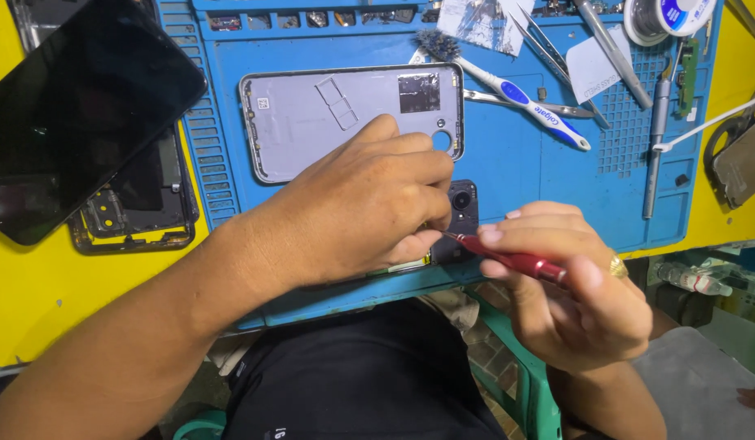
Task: Assembling internal components of a smartphone and securing them with screws at a repair station.
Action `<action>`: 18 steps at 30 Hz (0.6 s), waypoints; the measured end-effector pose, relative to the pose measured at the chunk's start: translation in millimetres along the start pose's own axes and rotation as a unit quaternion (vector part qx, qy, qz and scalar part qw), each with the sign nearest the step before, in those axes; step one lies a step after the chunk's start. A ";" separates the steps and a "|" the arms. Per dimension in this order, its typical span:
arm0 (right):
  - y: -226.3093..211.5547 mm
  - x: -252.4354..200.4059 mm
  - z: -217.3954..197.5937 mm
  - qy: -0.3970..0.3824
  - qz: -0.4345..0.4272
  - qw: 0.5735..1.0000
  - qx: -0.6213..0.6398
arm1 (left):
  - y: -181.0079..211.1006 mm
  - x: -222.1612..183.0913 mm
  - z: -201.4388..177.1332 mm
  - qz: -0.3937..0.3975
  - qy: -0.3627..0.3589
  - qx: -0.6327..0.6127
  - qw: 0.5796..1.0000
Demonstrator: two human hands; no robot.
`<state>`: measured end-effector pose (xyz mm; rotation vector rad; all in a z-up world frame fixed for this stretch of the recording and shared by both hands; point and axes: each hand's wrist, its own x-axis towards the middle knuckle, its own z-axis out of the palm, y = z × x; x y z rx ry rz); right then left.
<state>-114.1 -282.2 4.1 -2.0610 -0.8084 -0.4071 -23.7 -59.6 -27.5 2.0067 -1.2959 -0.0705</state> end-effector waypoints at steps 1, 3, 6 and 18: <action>-0.8 -1.6 -0.5 0.009 0.008 1.000 0.010 | 0.2 0.1 0.7 -0.001 0.000 -0.015 1.000; -2.7 -4.0 -0.8 0.018 0.015 1.000 0.020 | 1.1 0.3 1.2 -0.002 0.000 -0.029 1.000; -3.6 -7.3 -1.8 0.033 0.015 0.999 0.012 | 3.2 1.3 1.8 -0.001 -0.013 -0.037 0.999; -9.8 -14.1 0.1 -0.026 0.005 1.000 0.009 | 6.7 0.0 5.8 0.001 -0.071 -0.014 0.997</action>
